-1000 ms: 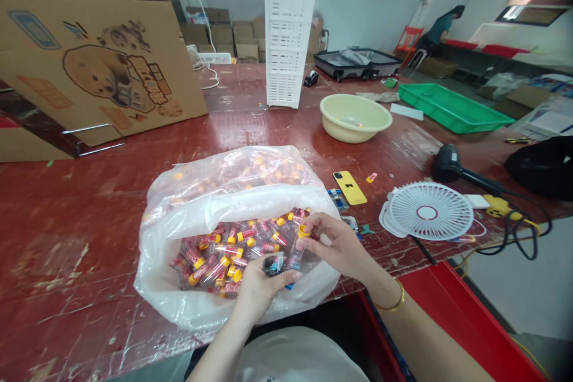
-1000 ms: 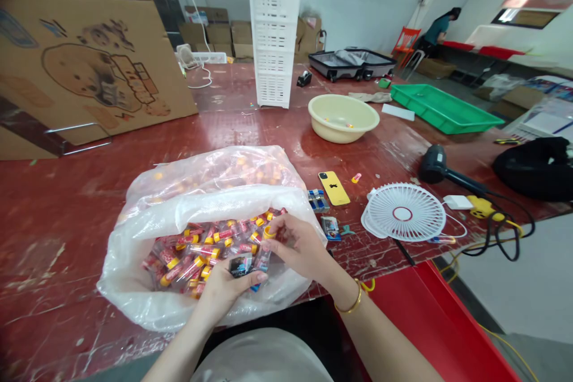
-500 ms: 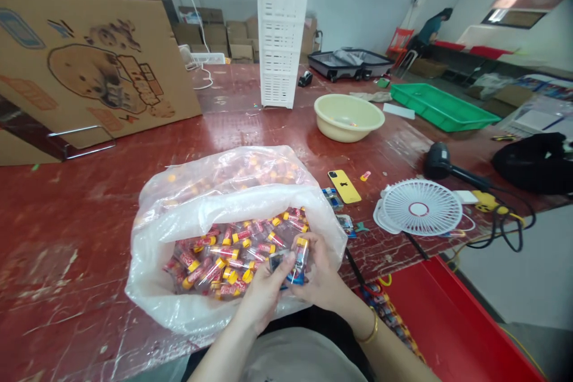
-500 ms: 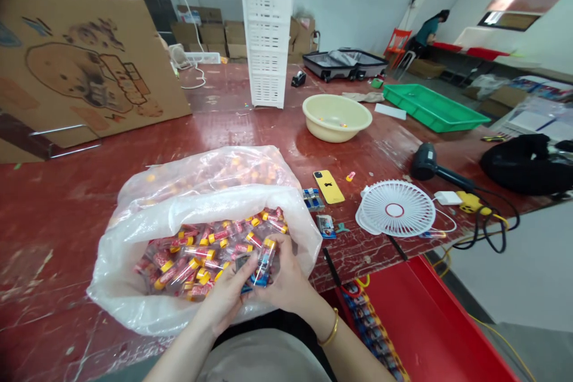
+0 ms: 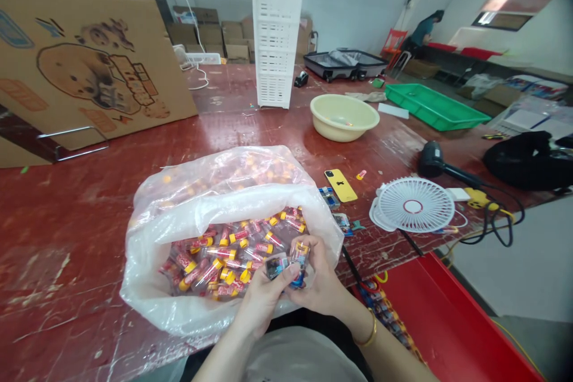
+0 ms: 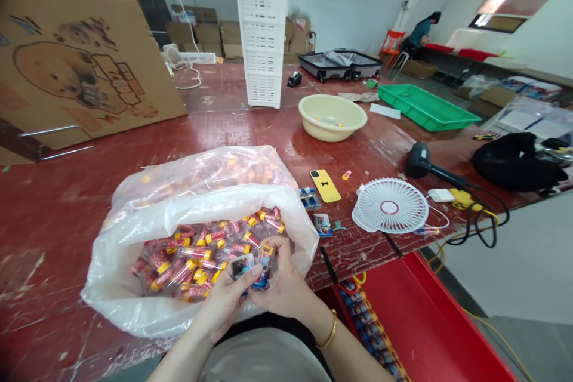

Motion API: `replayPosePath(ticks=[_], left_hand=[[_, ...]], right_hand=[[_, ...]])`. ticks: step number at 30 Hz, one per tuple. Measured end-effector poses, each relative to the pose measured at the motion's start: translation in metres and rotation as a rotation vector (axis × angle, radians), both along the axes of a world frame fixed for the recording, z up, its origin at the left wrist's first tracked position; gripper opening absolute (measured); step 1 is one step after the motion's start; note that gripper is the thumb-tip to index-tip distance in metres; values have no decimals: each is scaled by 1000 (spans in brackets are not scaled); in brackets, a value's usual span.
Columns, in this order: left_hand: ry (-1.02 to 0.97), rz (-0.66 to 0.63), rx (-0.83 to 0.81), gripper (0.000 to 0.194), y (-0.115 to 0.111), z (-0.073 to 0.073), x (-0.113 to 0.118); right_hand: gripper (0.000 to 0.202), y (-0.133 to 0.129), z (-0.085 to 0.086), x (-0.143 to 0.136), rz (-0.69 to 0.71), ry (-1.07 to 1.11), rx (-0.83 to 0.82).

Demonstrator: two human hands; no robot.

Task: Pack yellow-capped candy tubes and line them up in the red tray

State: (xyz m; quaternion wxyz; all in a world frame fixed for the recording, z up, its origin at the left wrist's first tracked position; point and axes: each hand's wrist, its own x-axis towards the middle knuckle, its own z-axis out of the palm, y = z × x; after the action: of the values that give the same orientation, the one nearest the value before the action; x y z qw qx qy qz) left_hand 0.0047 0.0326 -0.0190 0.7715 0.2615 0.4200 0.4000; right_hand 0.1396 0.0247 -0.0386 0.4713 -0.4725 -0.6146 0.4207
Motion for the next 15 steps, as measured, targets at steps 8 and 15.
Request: replayPosePath(ticks=[8,15], left_hand=[[165,-167,-32,37,-6,2,10],[143,-613,-86,47,-43,-14,29]], right_hand=[[23,-7,13,33,-17,241,-152],[31,-129,-24,179,-891,54,-390]])
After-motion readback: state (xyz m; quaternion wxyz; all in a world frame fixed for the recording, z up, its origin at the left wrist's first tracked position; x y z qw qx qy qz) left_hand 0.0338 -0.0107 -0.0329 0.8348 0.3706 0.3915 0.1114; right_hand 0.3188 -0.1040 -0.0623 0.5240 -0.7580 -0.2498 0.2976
